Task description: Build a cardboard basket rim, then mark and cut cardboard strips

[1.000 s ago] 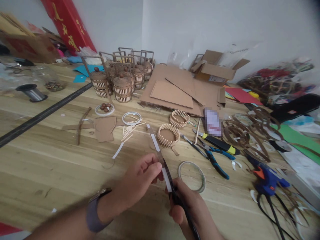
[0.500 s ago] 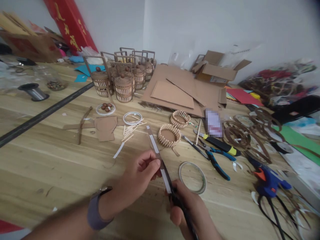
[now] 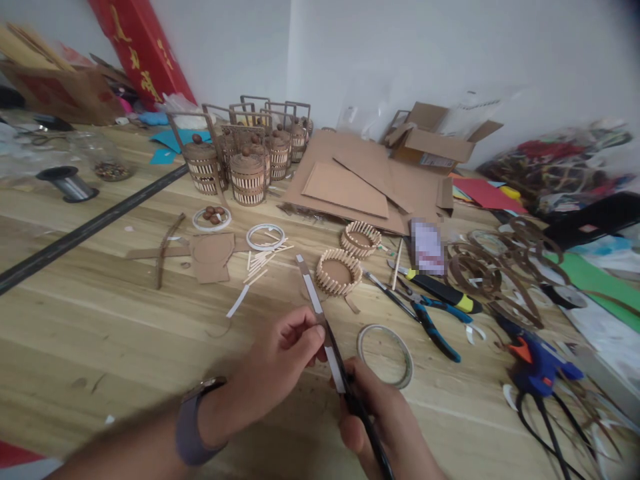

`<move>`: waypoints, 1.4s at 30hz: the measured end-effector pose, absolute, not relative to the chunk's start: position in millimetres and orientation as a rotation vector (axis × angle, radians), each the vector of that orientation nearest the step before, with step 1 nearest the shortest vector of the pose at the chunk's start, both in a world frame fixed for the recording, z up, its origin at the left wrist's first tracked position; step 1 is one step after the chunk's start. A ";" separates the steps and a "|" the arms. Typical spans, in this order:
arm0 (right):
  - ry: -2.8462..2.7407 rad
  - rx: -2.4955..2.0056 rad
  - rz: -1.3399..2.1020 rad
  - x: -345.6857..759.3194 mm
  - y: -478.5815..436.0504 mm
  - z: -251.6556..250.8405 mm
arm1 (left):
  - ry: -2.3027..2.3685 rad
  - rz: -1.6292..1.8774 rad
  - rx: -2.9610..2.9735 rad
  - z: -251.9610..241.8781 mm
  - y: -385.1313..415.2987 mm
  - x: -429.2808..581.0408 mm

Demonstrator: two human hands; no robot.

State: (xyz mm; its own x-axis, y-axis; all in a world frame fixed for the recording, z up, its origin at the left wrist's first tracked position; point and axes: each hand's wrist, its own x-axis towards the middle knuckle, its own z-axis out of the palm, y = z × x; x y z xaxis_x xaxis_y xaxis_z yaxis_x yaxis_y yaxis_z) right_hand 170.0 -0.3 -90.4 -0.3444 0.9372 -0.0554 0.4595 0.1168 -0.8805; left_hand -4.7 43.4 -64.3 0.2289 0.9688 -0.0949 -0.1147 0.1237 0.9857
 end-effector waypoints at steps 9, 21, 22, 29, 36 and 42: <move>-1.857 -1.427 1.120 172.1 -3.0 -94.1 | 0.979 1.015 1.124 -62.9 42.1 -3.9; -1.918 -1.409 1.079 171.6 -2.9 -95.5 | 1.091 1.120 1.062 -62.0 51.0 -8.2; -1.916 -1.402 1.087 170.9 -3.2 -94.6 | 1.095 1.129 1.071 -63.1 51.5 -8.4; -1.879 -1.376 1.145 168.9 -2.5 -90.8 | 1.131 1.170 1.132 -66.7 50.0 -6.7; -1.887 -1.386 1.122 169.8 -1.9 -91.2 | 1.113 1.144 1.149 -65.0 46.4 -5.8; -1.928 -1.421 1.030 172.1 -2.0 -95.4 | 1.127 1.129 1.149 -65.6 45.4 -5.7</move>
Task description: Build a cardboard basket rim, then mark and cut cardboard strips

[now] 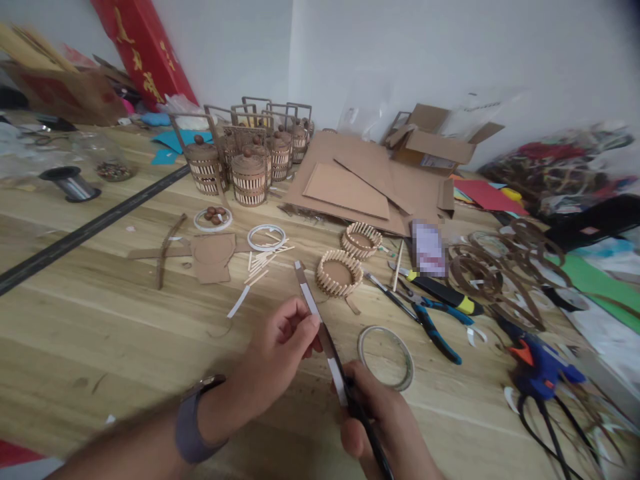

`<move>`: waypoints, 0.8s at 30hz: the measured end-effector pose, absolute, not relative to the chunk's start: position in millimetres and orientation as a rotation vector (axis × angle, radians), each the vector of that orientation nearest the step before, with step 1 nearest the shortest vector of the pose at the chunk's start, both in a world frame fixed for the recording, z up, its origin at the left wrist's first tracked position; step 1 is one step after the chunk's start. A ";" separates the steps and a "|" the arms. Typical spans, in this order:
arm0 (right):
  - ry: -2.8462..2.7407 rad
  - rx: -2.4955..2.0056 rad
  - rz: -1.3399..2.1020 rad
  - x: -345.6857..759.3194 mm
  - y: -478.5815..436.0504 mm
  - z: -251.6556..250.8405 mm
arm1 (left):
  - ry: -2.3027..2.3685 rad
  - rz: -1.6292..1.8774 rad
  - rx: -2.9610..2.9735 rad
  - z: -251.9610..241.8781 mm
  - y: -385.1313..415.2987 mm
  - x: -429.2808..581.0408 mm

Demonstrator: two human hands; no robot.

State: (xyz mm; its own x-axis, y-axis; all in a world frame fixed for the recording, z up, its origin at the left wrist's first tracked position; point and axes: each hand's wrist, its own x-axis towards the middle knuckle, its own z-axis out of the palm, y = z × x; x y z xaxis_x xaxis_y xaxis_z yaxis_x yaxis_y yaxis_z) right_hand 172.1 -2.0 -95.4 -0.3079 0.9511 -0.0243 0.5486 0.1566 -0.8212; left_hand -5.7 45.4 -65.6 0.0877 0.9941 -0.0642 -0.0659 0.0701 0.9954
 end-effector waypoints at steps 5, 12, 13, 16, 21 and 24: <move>-1.892 -1.423 1.106 172.5 -2.7 -95.1 | 1.099 1.150 1.138 -65.7 45.3 -4.9; -1.855 -1.381 1.160 170.5 -3.2 -93.3 | 1.107 1.143 1.128 -66.1 45.5 -5.5; -1.855 -1.384 1.162 170.3 -3.1 -93.7 | 1.111 1.142 1.130 -66.2 45.6 -5.7; -1.852 -1.405 1.180 170.3 -2.6 -93.6 | 1.099 1.140 1.144 -66.4 45.0 -5.9; -1.818 -1.396 1.246 170.4 -1.2 -88.6 | 1.034 1.118 1.173 -66.7 41.9 -4.0; -1.799 -1.421 1.231 169.8 -1.3 -87.4 | 1.008 1.114 1.174 -66.9 40.7 -3.1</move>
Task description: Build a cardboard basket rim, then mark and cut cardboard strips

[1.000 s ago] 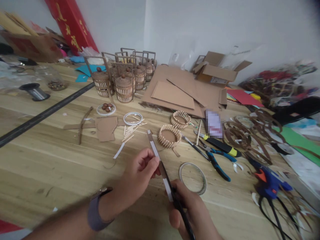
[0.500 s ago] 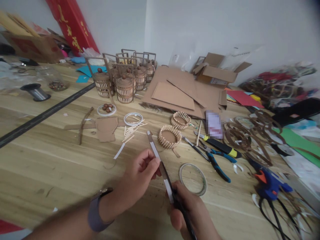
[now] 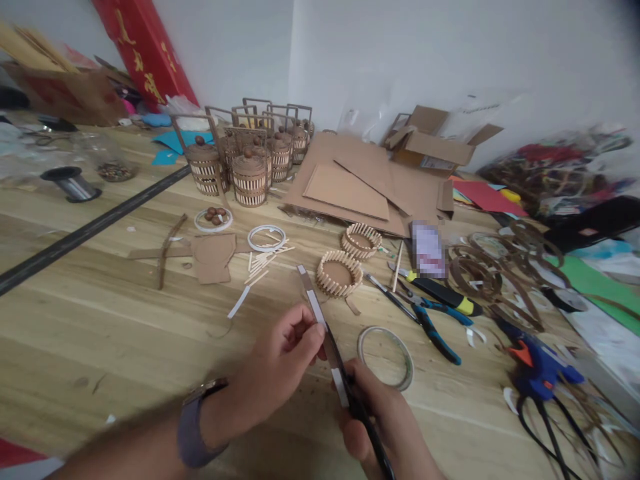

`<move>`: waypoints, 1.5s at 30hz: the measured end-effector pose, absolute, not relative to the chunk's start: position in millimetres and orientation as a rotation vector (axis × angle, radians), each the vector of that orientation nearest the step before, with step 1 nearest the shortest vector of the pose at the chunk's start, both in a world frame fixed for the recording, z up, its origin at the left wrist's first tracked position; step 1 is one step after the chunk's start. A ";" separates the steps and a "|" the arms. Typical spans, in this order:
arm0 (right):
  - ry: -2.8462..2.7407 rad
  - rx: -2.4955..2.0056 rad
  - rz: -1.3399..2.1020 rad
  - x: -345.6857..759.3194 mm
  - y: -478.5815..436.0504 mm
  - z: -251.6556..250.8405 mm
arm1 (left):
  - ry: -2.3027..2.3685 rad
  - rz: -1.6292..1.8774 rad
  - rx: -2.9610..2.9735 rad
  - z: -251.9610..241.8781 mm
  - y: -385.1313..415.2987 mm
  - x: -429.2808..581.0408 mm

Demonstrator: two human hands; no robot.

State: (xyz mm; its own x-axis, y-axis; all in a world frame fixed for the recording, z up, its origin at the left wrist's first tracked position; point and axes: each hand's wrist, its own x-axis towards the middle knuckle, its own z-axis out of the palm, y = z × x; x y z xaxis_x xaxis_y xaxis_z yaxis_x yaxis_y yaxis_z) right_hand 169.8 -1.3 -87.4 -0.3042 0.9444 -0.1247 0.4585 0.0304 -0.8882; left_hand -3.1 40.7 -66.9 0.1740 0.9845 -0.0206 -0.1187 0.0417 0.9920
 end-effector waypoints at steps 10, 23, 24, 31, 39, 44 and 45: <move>-1.820 -1.414 1.167 170.4 -2.8 -91.8 | 1.012 1.113 1.180 -68.4 42.8 -2.9; -1.783 -1.462 1.159 168.2 -3.7 -87.6 | 0.992 1.108 1.151 -65.7 42.6 -2.7; -1.784 -1.459 1.165 168.0 -3.6 -87.1 | 0.993 1.108 1.151 -66.0 43.0 -3.0; -1.866 -1.372 1.100 168.2 -0.1 -85.3 | 0.918 1.029 1.150 -74.3 38.0 -1.9; -1.870 -1.419 1.038 169.2 -0.2 -91.7 | 0.891 1.018 1.180 -78.4 36.4 -2.3; -1.861 -1.479 1.072 172.2 -1.9 -97.5 | 0.887 1.013 1.174 -77.4 35.6 -1.8; -1.860 -1.476 1.076 172.5 -2.0 -97.8 | 0.888 1.011 1.169 -77.0 35.6 -1.6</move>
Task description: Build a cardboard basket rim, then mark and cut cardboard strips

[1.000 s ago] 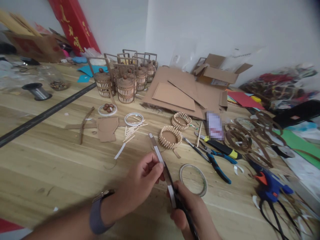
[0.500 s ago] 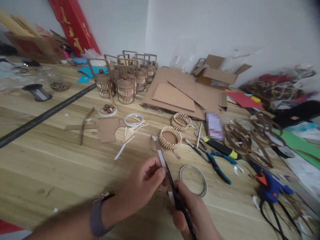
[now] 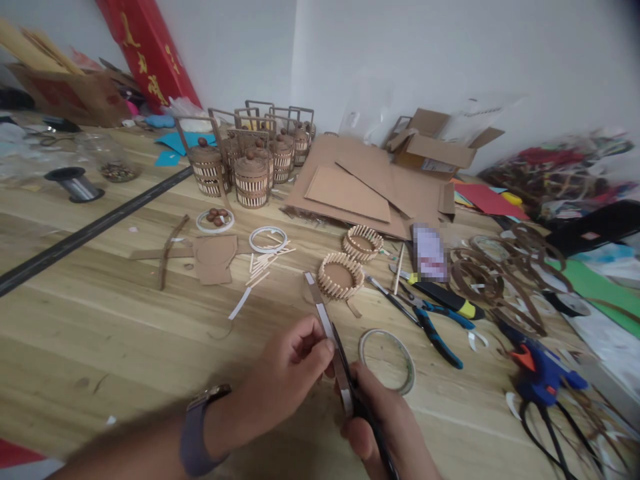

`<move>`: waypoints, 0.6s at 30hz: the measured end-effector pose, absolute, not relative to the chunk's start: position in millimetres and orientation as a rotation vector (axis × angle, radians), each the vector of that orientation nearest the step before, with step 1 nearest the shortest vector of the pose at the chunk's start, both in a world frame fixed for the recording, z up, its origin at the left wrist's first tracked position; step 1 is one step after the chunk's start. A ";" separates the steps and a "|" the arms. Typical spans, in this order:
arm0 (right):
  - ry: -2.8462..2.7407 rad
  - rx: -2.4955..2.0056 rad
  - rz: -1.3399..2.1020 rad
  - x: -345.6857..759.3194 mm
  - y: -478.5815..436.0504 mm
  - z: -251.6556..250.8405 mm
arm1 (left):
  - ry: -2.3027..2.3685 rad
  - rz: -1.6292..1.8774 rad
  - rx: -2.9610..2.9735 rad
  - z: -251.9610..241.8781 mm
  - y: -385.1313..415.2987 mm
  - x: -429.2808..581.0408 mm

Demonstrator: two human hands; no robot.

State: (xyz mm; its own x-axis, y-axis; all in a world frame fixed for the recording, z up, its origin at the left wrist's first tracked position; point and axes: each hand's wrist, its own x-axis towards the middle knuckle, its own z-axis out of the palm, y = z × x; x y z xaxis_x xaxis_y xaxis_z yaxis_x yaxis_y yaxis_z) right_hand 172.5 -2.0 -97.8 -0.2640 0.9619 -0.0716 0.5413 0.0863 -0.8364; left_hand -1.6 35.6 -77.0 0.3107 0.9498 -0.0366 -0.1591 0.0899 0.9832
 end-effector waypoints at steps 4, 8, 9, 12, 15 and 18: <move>-1.858 -1.441 1.035 170.8 -2.3 -96.7 | 0.892 1.007 1.161 -74.4 36.3 -1.3; -1.845 -1.446 0.973 167.4 -3.1 -95.9 | 0.880 1.002 1.153 -72.4 35.9 -1.2; -1.841 -1.443 0.967 167.3 -3.1 -96.0 | 0.878 1.000 1.152 -72.2 35.5 -1.2; -1.816 -1.404 1.007 170.2 -1.5 -96.2 | 0.878 0.988 1.160 -72.1 34.3 -1.4; -1.730 -1.355 1.125 176.2 2.8 -94.9 | 0.888 0.979 1.193 -72.6 33.7 -2.1; -1.648 -1.327 1.256 179.1 7.7 -90.3 | 0.908 0.959 1.269 -73.9 33.5 -2.8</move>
State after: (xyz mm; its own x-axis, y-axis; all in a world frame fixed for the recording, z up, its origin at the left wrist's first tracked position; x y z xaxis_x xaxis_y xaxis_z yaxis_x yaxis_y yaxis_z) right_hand 179.1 7.7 -90.3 -0.2605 0.9631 -0.0673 0.3205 0.0205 -0.9470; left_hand -2.8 33.5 -73.9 0.3457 0.9381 -0.0229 -0.0738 0.0515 0.9959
